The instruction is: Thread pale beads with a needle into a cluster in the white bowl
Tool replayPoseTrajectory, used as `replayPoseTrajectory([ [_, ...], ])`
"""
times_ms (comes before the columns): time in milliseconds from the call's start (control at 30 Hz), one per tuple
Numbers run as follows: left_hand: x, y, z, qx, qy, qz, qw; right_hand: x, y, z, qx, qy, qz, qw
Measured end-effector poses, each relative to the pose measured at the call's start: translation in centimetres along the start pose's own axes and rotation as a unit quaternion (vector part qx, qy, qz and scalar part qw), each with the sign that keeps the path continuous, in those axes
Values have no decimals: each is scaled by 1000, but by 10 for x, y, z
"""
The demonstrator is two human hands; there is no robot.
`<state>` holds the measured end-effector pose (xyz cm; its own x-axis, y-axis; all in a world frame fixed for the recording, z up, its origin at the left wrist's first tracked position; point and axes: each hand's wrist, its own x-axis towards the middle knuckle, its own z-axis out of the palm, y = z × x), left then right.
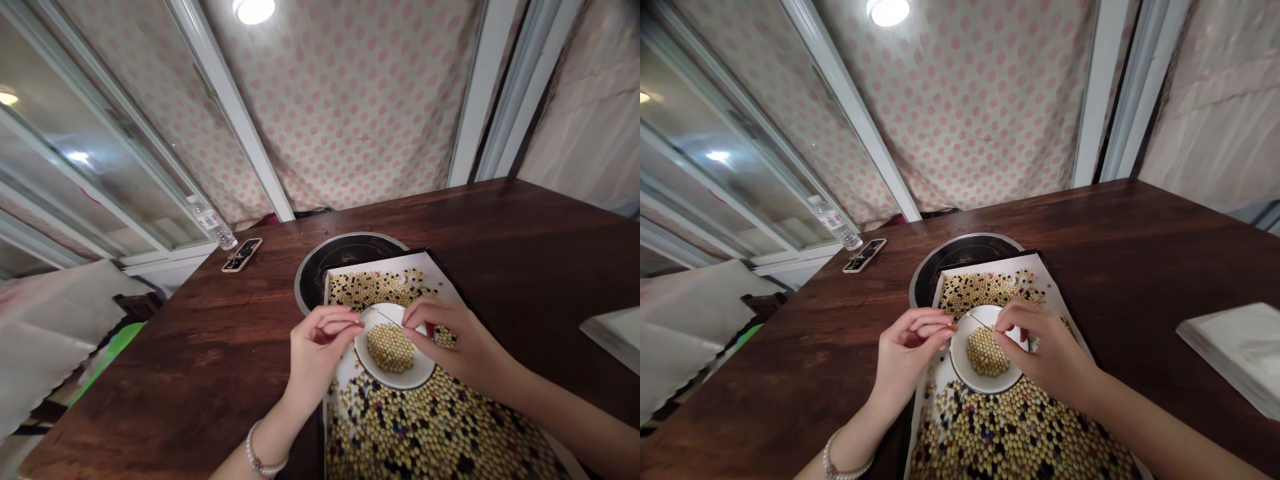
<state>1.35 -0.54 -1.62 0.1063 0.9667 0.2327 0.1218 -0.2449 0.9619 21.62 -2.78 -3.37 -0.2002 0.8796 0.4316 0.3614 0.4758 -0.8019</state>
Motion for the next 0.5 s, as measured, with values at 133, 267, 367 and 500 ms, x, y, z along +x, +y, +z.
replayPoseTrajectory([
  [133, 4, -2, -3, -55, 0, -35, 998, -1, -2, -1, 5, -12, -15, 1000],
  [267, 6, -2, -6, -64, 8, -25, 998, -2, -3, -2, 18, -19, -29, 999],
  [367, 7, 0, -8, -43, 18, 1, 999, -2, -5, -2, 19, -29, -32, 999],
  [500, 5, 1, -7, -16, 22, 38, 999, -1, -5, -2, 12, -38, -32, 999],
])
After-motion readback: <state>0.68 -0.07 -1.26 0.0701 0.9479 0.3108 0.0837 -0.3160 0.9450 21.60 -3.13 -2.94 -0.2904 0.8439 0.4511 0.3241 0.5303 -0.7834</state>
